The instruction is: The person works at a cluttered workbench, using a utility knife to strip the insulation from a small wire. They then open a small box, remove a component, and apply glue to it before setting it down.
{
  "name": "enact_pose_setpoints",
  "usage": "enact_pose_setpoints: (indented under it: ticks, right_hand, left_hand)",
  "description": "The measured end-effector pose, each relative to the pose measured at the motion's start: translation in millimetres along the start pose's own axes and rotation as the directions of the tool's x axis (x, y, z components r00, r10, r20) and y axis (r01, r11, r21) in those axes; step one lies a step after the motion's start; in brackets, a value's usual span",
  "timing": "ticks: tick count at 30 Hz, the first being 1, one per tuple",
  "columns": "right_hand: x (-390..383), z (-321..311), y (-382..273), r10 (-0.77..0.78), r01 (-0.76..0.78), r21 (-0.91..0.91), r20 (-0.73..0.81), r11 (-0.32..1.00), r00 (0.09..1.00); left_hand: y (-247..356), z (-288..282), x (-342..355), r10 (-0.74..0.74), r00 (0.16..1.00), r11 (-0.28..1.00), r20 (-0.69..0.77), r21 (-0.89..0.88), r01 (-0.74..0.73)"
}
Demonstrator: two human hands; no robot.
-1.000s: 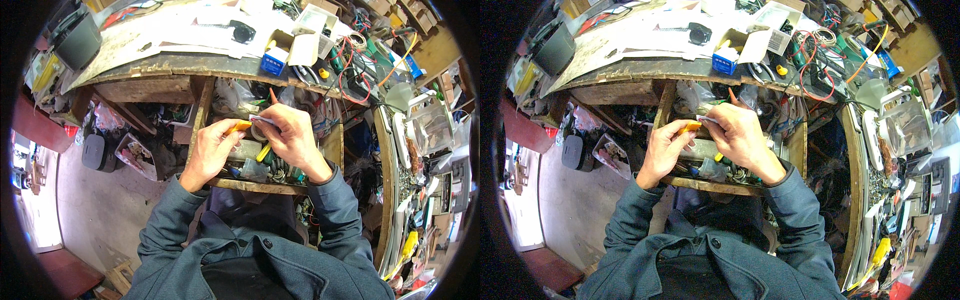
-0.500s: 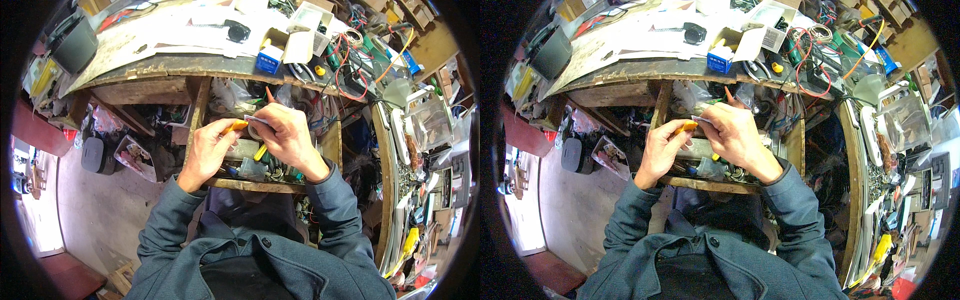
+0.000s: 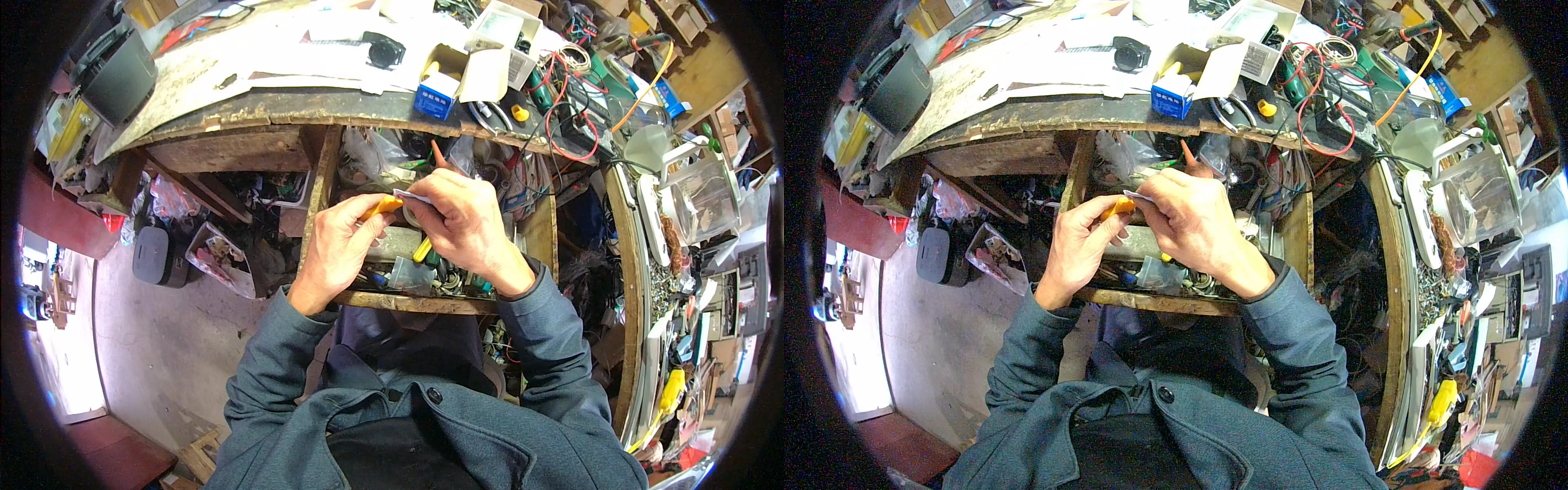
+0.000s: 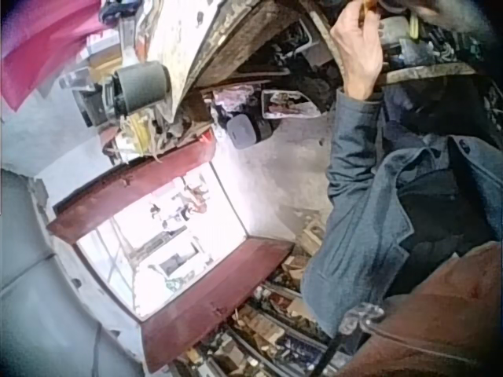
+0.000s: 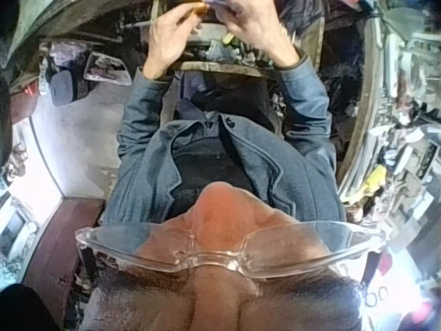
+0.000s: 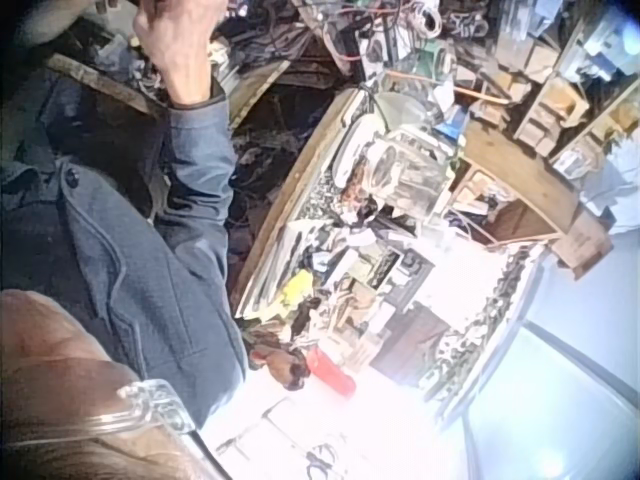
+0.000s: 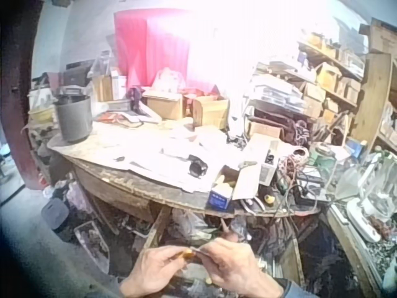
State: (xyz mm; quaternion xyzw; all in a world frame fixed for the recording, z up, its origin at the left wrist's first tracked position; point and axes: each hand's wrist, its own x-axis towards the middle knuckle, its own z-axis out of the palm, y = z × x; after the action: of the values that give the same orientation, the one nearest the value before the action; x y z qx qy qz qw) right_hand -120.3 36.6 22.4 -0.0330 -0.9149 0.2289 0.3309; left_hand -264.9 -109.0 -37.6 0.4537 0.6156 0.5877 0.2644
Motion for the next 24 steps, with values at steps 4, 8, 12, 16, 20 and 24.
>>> enact_pose_setpoints:
  ticks: [4, 8, 12, 16, 20, 24]
  right_hand:
    - [0.0, 0.2, -1.1, -0.019, 0.019, -0.018, -0.01, 1.0, 1.0]
    - [0.1, 1.9, 0.0, -0.027, 0.027, -0.013, -0.01, 1.0, 1.0]
    - [-0.4, -0.6, 1.7, 0.026, -0.025, -0.015, 0.031, 1.0, 0.999]
    - [0.9, -2.7, 2.2, 0.033, -0.032, -0.022, 0.042, 0.999, 0.999]
    - [-1.4, 1.2, 4.4, 0.026, -0.024, -0.062, 0.032, 0.998, 0.999]
    - [-2.8, 4.2, 9.4, 0.019, -0.018, -0.105, 0.001, 0.994, 1.0]
  left_hand:
    - [-1.0, -0.7, -0.8, -0.001, 1.0, 1.0, 0.004, 0.014, 0.001]
    - [0.1, -0.3, -0.6, 0.026, 1.0, 1.0, -0.005, 0.004, -0.026]
    - [-0.3, -0.1, -1.4, 0.02, 0.999, 1.0, -0.03, 0.004, -0.02]
    - [3.0, 0.3, -0.1, 0.04, 0.996, 0.997, -0.077, 0.064, -0.035]
    - [1.9, -0.3, 1.3, 0.131, 0.985, 0.976, -0.115, 0.19, -0.108]
    - [4.5, 2.2, 0.9, 0.116, 0.983, 0.984, -0.142, 0.151, -0.094]
